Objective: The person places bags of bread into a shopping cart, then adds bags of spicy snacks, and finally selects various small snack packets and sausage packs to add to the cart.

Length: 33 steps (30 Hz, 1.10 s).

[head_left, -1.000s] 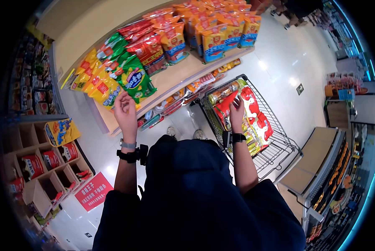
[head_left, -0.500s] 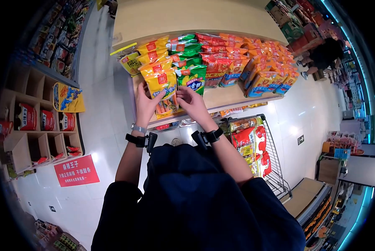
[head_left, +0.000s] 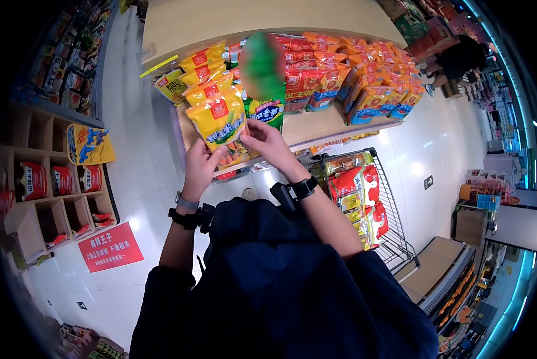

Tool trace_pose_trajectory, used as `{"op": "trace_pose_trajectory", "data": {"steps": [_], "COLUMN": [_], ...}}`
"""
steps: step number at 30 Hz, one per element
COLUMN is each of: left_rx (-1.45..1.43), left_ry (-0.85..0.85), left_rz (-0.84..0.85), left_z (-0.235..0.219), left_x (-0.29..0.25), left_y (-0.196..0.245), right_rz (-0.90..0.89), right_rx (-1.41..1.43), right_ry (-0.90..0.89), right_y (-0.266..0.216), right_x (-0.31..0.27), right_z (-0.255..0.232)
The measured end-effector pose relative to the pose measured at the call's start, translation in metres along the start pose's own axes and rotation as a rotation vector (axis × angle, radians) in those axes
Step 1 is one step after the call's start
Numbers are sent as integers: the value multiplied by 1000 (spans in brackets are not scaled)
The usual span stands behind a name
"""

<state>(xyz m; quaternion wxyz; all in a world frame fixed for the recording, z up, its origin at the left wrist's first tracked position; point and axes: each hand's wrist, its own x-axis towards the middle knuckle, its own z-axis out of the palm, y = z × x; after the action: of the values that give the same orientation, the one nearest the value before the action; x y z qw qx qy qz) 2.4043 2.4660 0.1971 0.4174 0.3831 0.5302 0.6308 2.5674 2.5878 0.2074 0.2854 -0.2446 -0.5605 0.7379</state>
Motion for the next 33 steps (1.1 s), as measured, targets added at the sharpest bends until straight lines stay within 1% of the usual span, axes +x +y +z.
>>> {"op": "trace_pose_trajectory", "data": {"steps": [1, 3, 4, 5, 7, 8, 11, 13, 15, 16, 17, 19, 20, 21, 22, 23, 25, 27, 29, 30, 31, 33], "left_rx": [4, -123, -157, -153, -151, -149, -143, -166, -31, -14, -13, 18, -18, -11, 2, 15, 47, 63, 106, 155, 204, 194], "left_ry": [-12, 22, 44, 34, 15, -47, -121, -182, -239, -260, -292, -223, -244, -211, -204, -191, -200, -165, -149, -132, -116, -86], "left_rz": [-9, 34, 70, 61, 104, 45, -39, -67, -138, -65, -71, -193, -131, -139, -128, -115, -103, -127, -137, -118, -99, -107], "left_z": [9, 38, 54, 68, 93, 103, 148, 183, 212, 229, 243, 273, 286, 299, 310, 319, 334, 343, 351, 353, 352, 346], "left_x": [1, 5, 9, 13, 23, 27, 34, 32, 34, 33, 34, 33, 34, 35, 37, 38, 39, 33, 22, 19, 18, 10], "left_y": [12, 35, 40, 41, 38, 30, 11, 6, -4, -12, -17, -14, -13, -7, -3, -1, -1, -4, -5, -8, -12, -17], "right_rz": [1, 146, 109, 109, 57, 59, 103, 124, 34, 84, 74, 151, 130, 116, 135, 156, 110, 138, 272, 337, 295, 264], "right_rx": [7, 30, 142, 150, 102, 96, 101, 65, 161, 121, 128, 171, 200, 291, 329, 365, 561, 666, 592, 565, 601, 674], "right_ry": [13, -87, -31, -19, 68, 111, 206, 306, 379, 386, 417, 453, 505, 653, 715, 771, 962, 1105, 1170, 1269, 1366, 1413], "right_y": [-5, -22, -38, -43, -51, -55, -49, -52, -55, -55, -57, -59, -46, -43, -31, -12, 41, 95, 139, 151, 161, 173], "right_x": [-4, -13, -22, -27, -37, -47, -75, -103, -128, -143, -157, -186, -201, -213, -228, -246, -281, -330, -380, -392, -399, -405], "right_z": [-6, -22, -20, -28, -50, -62, -109, -133, -155, -173, -190, -221, -243, -257, -280, -309, -362, -412, -454, -470, -482, -504]}}
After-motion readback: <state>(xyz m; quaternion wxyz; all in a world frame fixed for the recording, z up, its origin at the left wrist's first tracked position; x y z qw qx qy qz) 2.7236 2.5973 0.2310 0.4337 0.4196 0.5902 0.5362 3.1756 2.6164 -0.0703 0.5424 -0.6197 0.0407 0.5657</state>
